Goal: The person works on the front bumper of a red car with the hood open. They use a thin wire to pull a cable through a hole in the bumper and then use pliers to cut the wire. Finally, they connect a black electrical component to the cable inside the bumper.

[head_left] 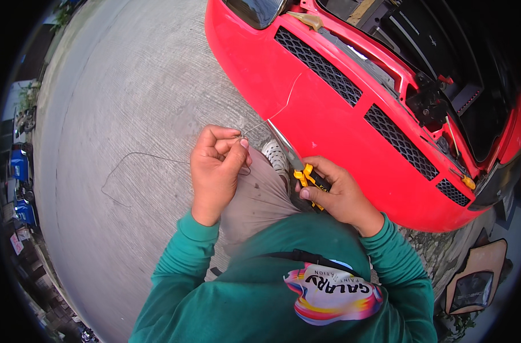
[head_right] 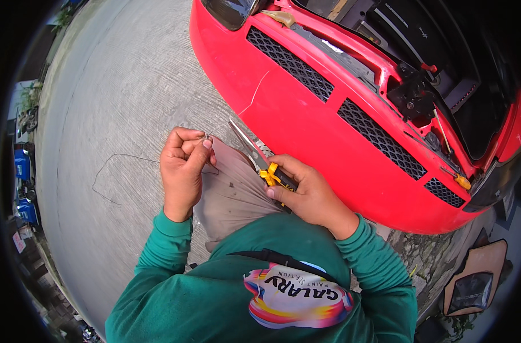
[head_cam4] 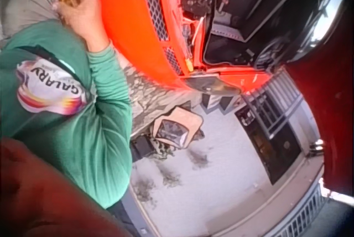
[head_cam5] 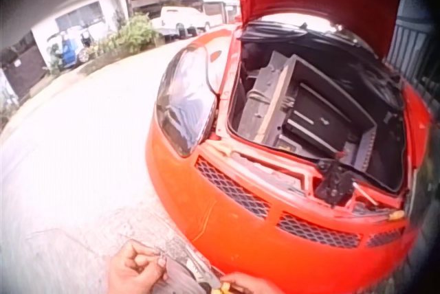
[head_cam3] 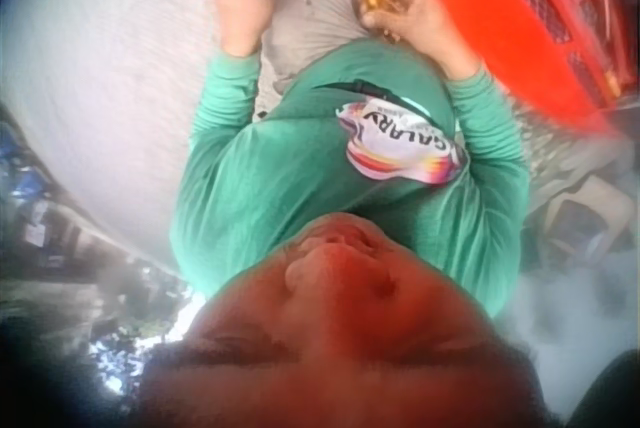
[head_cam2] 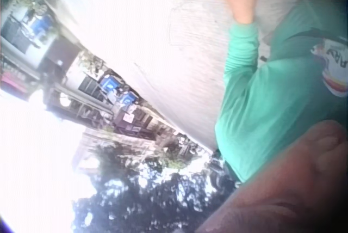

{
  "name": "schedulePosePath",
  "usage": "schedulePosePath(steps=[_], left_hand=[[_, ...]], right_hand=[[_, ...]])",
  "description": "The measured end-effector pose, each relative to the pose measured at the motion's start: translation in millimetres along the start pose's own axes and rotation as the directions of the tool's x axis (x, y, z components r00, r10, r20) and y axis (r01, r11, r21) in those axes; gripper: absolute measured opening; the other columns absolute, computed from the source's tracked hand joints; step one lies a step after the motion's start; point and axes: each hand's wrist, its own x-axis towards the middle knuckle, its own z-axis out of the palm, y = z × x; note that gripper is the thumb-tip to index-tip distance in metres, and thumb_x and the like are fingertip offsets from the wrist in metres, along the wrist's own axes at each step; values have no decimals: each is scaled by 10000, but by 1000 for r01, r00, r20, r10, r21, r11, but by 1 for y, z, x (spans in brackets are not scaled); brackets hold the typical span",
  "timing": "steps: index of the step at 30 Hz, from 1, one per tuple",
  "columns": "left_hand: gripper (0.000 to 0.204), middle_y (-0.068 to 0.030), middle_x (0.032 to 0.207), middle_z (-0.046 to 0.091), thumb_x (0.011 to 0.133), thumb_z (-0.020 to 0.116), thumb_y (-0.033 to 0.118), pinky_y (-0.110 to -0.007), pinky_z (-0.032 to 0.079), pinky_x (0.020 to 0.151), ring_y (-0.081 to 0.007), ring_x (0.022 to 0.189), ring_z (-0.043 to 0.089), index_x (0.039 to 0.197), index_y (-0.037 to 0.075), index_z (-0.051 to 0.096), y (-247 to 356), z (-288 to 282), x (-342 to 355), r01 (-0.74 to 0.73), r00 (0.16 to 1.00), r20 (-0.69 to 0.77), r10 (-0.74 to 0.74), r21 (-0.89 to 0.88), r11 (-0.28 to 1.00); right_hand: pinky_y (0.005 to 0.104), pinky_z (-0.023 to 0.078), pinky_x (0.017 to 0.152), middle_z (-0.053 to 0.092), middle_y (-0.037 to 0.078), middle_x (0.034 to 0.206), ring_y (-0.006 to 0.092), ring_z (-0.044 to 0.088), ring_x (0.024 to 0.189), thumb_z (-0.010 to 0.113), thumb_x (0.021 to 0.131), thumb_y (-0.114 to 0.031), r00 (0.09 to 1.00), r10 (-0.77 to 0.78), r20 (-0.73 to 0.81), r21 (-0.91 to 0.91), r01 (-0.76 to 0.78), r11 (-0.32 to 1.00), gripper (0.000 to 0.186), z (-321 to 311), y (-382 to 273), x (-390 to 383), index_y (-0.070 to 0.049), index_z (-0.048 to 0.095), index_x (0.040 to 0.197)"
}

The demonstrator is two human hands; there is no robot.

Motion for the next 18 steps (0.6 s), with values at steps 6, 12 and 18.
schedulePosePath(steps=[6, 12, 18], left_hand=[[175, -34, 855, 728, 1043, 694, -56, -241, 526, 656, -77, 719, 661, 1160, 34, 600, -7, 14, -7, 37, 996, 80, -37, 1, 999], [153, -47, 836, 721, 1049, 685, -54, -271, 543, 663, -99, 712, 667, 1156, 20, 604, -3, 13, -5, 47, 998, 55, -43, -78, 996], [105, -64, 963, 722, 1065, 690, 49, -300, 547, 697, -129, 761, 653, 1155, 63, 638, 12, 6, -6, 262, 965, 72, -252, -316, 912]], right_hand=[[302, 537, 714, 679, 33, 948, 123, 691, 835, 955, 826, -67, 977, 209, -38, -329, -210, 921, 553, -6, -6, -11, -64, 610, 1257], [509, 587, 773, 725, 210, 1037, 464, 740, 947, 844, 825, -126, 900, -331, -285, -650, 72, 757, 473, 14, 2, 2, -68, 607, 1231], [436, 573, 736, 709, 203, 992, 388, 747, 864, 768, 851, -95, 986, -114, -122, -444, 49, 895, 339, 13, 1, 10, -46, 633, 1158]])
